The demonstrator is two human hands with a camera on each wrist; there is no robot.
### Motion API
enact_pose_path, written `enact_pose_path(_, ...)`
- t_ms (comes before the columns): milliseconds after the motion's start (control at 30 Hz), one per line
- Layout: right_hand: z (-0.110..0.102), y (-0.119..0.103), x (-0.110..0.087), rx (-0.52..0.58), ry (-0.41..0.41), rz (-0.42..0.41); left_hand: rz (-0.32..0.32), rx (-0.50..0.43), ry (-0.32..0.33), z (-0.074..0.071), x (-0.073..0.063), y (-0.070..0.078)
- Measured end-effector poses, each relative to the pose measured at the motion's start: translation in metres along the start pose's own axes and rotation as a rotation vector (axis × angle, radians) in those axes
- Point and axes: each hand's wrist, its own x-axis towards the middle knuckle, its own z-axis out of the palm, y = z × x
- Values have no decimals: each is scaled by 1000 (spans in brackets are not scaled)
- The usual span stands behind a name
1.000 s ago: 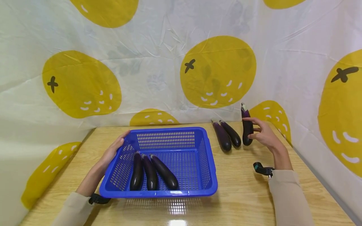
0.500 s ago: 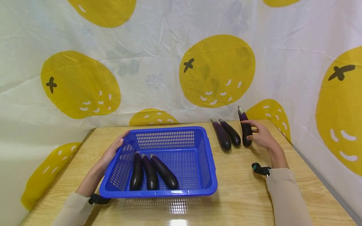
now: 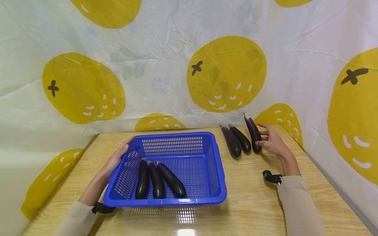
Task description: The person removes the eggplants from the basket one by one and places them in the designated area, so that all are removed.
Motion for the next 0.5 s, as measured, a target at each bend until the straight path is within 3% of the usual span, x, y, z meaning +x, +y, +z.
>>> enact_pose_path(167, 1, 0, -1, 17, -21, 11, -2, 7, -1, 0, 0, 0)
enact_pose_path(500, 2, 0, -2, -50, -13, 42, 1, 16, -4, -1, 0, 0)
